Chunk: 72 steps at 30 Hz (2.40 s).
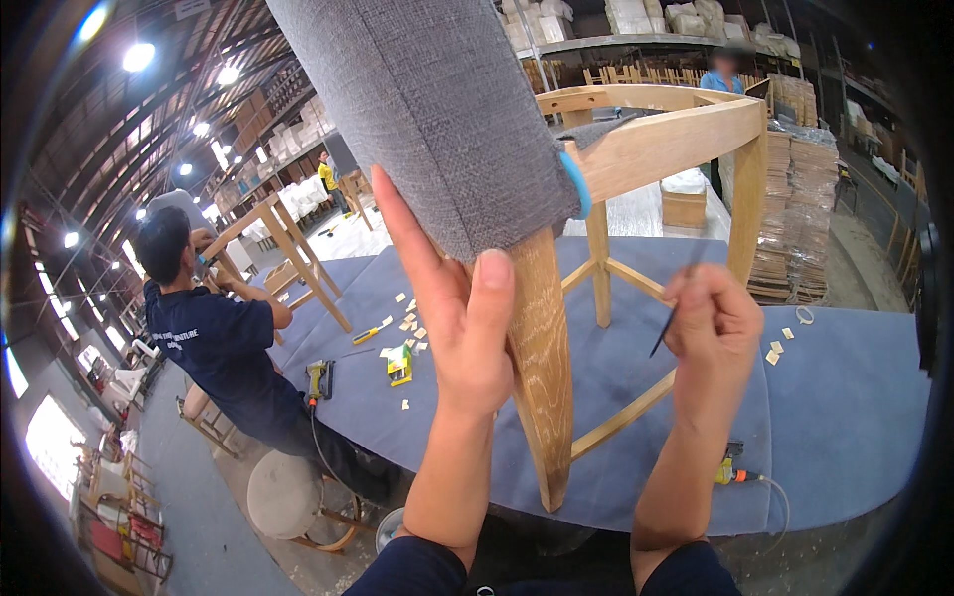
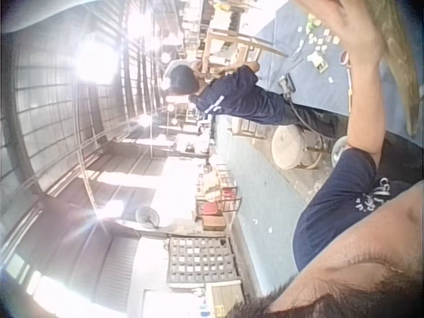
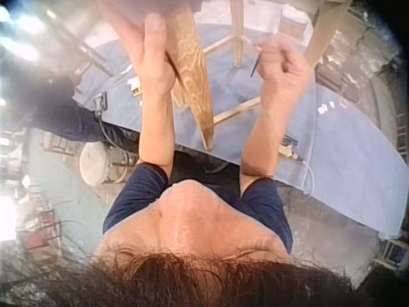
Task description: The person upholsters a wooden chair by securing gray fabric to the seat frame. They use a staple gun to attach the fabric, scissors to trim excess material, and a screwdriver to tuck the edges neatly under the seat. The process involves repeated folding, stapling, and trimming to achieve a smooth finish.
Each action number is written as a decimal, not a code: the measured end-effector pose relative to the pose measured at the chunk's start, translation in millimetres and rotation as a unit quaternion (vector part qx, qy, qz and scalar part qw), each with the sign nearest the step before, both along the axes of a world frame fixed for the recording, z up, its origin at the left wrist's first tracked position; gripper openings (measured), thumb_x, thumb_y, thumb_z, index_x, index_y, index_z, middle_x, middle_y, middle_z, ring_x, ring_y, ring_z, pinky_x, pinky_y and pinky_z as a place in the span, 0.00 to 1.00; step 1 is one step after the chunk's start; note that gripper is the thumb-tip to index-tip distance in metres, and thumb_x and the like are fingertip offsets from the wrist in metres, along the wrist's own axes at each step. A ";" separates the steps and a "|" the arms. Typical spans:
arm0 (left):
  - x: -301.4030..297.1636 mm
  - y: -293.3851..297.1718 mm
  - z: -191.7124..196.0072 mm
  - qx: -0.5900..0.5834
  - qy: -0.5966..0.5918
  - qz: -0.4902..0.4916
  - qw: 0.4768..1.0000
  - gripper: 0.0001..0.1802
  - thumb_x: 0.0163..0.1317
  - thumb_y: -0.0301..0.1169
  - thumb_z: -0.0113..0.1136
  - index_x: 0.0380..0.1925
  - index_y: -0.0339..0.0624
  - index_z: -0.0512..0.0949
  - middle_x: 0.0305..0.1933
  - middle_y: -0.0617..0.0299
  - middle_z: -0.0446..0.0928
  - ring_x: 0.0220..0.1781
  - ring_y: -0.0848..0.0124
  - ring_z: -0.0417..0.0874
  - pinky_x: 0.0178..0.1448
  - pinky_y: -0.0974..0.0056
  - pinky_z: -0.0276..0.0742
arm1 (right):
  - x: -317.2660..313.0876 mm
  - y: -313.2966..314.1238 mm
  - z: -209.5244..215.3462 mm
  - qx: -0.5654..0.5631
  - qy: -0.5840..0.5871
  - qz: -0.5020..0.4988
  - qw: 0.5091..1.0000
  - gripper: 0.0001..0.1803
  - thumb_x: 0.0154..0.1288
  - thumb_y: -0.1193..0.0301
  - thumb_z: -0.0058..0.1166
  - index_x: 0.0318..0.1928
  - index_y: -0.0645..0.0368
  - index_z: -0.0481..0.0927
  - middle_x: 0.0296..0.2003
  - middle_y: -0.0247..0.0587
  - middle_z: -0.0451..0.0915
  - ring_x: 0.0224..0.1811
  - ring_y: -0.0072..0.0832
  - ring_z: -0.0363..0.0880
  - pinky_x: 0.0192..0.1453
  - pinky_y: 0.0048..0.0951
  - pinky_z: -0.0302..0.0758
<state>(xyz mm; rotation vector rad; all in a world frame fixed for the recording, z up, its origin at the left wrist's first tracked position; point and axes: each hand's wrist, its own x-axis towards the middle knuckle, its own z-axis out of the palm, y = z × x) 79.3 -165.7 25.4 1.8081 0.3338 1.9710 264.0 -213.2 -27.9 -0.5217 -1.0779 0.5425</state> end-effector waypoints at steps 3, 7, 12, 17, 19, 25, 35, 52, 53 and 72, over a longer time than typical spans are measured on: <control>-1.3 1.1 -1.5 0.010 -0.022 -0.042 0.999 0.49 0.76 0.55 0.47 0.87 0.54 0.35 0.72 0.42 0.68 0.51 0.53 0.86 0.49 0.53 0.87 | 10.5 -16.0 -2.5 0.054 0.139 0.221 0.964 0.17 0.80 0.62 0.60 0.36 0.63 0.77 0.29 0.44 0.82 0.26 0.28 0.80 0.30 0.30 0.75; -1.6 -0.8 -2.7 -0.005 -0.040 -0.058 0.998 0.45 0.78 0.56 0.39 0.87 0.56 0.36 0.71 0.43 0.71 0.50 0.55 0.87 0.48 0.53 0.87 | 12.6 -24.1 -10.0 0.065 0.187 0.412 0.890 0.15 0.75 0.66 0.64 0.41 0.69 0.77 0.30 0.57 0.85 0.32 0.42 0.89 0.36 0.41 0.84; 4.1 -1.4 -2.0 -0.033 -0.050 -0.041 0.997 0.43 0.80 0.56 0.37 0.87 0.58 0.38 0.65 0.44 0.76 0.47 0.57 0.88 0.47 0.54 0.87 | 5.3 -16.8 -23.7 0.038 0.031 0.357 0.933 0.09 0.73 0.76 0.62 0.49 0.68 0.79 0.32 0.56 0.87 0.33 0.41 0.90 0.45 0.38 0.86; 6.3 -6.8 1.5 -0.027 -0.069 -0.129 0.989 0.44 0.82 0.50 0.43 0.87 0.52 0.34 0.87 0.54 0.46 0.84 0.54 0.60 0.82 0.47 0.63 | -24.5 -4.8 -5.0 0.048 -0.106 0.066 0.991 0.09 0.73 0.80 0.60 0.51 0.67 0.84 0.32 0.43 0.89 0.31 0.32 0.87 0.40 0.28 0.82; 6.3 -5.4 1.4 -0.033 -0.069 -0.108 0.991 0.43 0.82 0.50 0.41 0.86 0.53 0.35 0.82 0.53 0.52 0.77 0.54 0.64 0.75 0.48 0.67 | -24.3 4.8 2.5 0.095 -0.178 -0.042 0.979 0.07 0.71 0.78 0.62 0.48 0.66 0.86 0.31 0.41 0.88 0.29 0.30 0.85 0.37 0.26 0.79; 6.4 -4.0 1.0 -0.043 -0.075 -0.070 0.994 0.44 0.82 0.51 0.42 0.86 0.51 0.36 0.82 0.52 0.52 0.77 0.54 0.63 0.77 0.50 0.63 | -32.5 2.6 27.2 0.039 -0.227 -0.118 0.966 0.04 0.67 0.76 0.67 0.36 0.64 0.87 0.26 0.41 0.84 0.23 0.27 0.78 0.31 0.24 0.73; 5.2 0.0 0.1 -0.004 -0.045 0.006 0.999 0.47 0.82 0.53 0.44 0.85 0.41 0.36 0.85 0.48 0.51 0.83 0.56 0.59 0.83 0.50 0.56 | -46.0 20.9 36.6 0.038 -0.106 0.053 0.992 0.09 0.65 0.80 0.72 0.32 0.65 0.82 0.23 0.28 0.81 0.25 0.05 0.70 0.26 0.12 0.60; 2.2 3.0 -1.1 0.018 -0.015 0.041 0.999 0.44 0.84 0.50 0.40 0.85 0.37 0.37 0.87 0.46 0.45 0.86 0.56 0.51 0.86 0.53 0.46 | -51.9 36.1 41.1 0.026 -0.059 0.103 0.993 0.21 0.64 0.77 0.75 0.30 0.56 0.70 0.17 0.18 0.68 0.20 0.03 0.60 0.23 0.17 0.51; 2.6 1.8 0.7 0.021 -0.011 0.042 0.999 0.45 0.83 0.50 0.41 0.85 0.33 0.36 0.88 0.45 0.42 0.87 0.56 0.48 0.87 0.53 0.41 | -47.3 34.8 38.1 0.028 -0.062 0.113 0.991 0.21 0.64 0.77 0.75 0.28 0.56 0.70 0.17 0.18 0.68 0.20 0.03 0.59 0.23 0.17 0.51; 1.2 4.5 1.9 0.055 0.014 0.056 0.997 0.51 0.82 0.58 0.43 0.84 0.33 0.36 0.88 0.44 0.40 0.88 0.54 0.47 0.87 0.52 0.42 | -49.0 57.7 37.0 0.097 -0.006 0.207 0.974 0.20 0.63 0.76 0.78 0.25 0.56 0.73 0.22 0.27 0.79 0.23 0.05 0.69 0.24 0.14 0.60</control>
